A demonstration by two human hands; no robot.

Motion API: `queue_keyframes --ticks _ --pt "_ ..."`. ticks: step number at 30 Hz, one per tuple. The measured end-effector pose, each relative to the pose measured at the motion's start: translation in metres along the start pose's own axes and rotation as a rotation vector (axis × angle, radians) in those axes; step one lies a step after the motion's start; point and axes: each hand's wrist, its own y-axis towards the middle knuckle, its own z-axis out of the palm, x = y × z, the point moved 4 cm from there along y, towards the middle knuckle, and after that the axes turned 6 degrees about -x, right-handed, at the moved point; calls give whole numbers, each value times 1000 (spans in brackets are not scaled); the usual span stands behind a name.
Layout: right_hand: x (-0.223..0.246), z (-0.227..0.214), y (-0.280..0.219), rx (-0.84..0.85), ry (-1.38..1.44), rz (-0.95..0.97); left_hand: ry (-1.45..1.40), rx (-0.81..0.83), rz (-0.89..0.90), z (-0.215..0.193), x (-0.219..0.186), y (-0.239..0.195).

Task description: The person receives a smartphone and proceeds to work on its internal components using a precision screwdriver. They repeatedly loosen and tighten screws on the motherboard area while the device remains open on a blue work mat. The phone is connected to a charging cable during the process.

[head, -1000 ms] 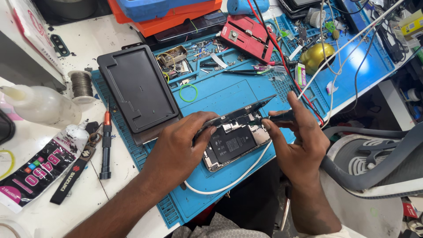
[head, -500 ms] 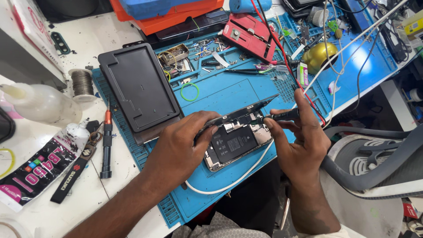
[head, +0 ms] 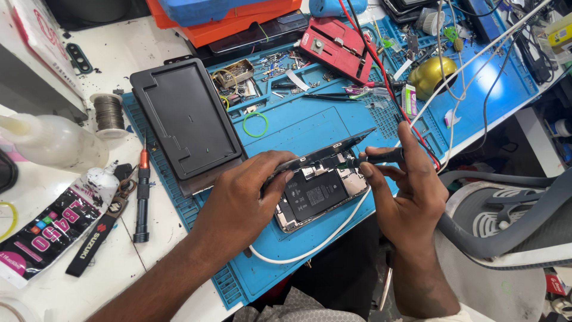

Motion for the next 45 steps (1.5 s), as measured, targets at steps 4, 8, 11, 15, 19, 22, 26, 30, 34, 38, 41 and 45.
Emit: queue_keyframes --ticks 4,8,11,15,19,22,26,30,34,38,41,45 --pt "1 1 2 48 37 2 -5 -17 35 -1 -3 2" --pt "0 5 0 53 76 8 -1 -10 32 -1 -2 1" --pt "-4 4 0 39 44 1 11 -4 19 -1 -2 1" --pt "-5 5 0 38 47 15 -5 -9 23 -1 -3 2" --pt "-5 5 2 34 47 10 10 -21 31 -1 -2 1" --pt "-5 4 3 39 73 30 16 -34 43 -1 -2 1" --pt "-10 1 1 43 128 42 0 -48 50 0 -3 1" --pt "-19 -8 -5 -38 183 38 10 -47 27 1 -5 3" --pt "-34 -31 -10 -186 215 67 48 -13 -62 3 -3 4" --pt "-54 -47 -5 -272 195 81 65 -65 -2 3 -6 5" --pt "-69 -48 4 -254 73 121 58 -70 -31 6 -5 6" --pt "-82 -38 14 -105 -97 150 96 -86 -55 10 -1 7"
